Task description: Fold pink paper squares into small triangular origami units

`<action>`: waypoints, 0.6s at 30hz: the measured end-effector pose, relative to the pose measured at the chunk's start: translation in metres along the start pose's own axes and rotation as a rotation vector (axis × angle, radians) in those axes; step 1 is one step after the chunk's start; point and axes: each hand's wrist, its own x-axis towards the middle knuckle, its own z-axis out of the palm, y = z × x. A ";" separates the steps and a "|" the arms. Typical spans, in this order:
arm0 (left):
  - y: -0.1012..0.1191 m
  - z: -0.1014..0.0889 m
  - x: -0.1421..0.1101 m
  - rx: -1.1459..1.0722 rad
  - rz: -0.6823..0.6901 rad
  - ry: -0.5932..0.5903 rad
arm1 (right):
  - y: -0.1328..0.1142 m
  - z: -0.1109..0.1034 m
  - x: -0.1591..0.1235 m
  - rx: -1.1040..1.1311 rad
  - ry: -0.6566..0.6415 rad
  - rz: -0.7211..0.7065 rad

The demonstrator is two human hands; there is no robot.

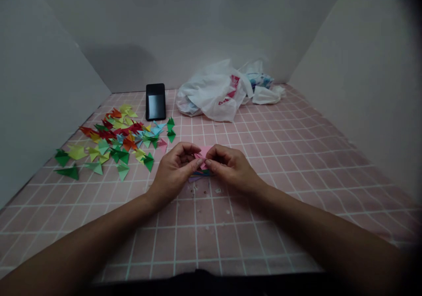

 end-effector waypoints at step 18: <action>0.000 -0.002 0.000 -0.074 -0.028 0.003 | 0.002 0.001 -0.003 -0.066 0.042 -0.163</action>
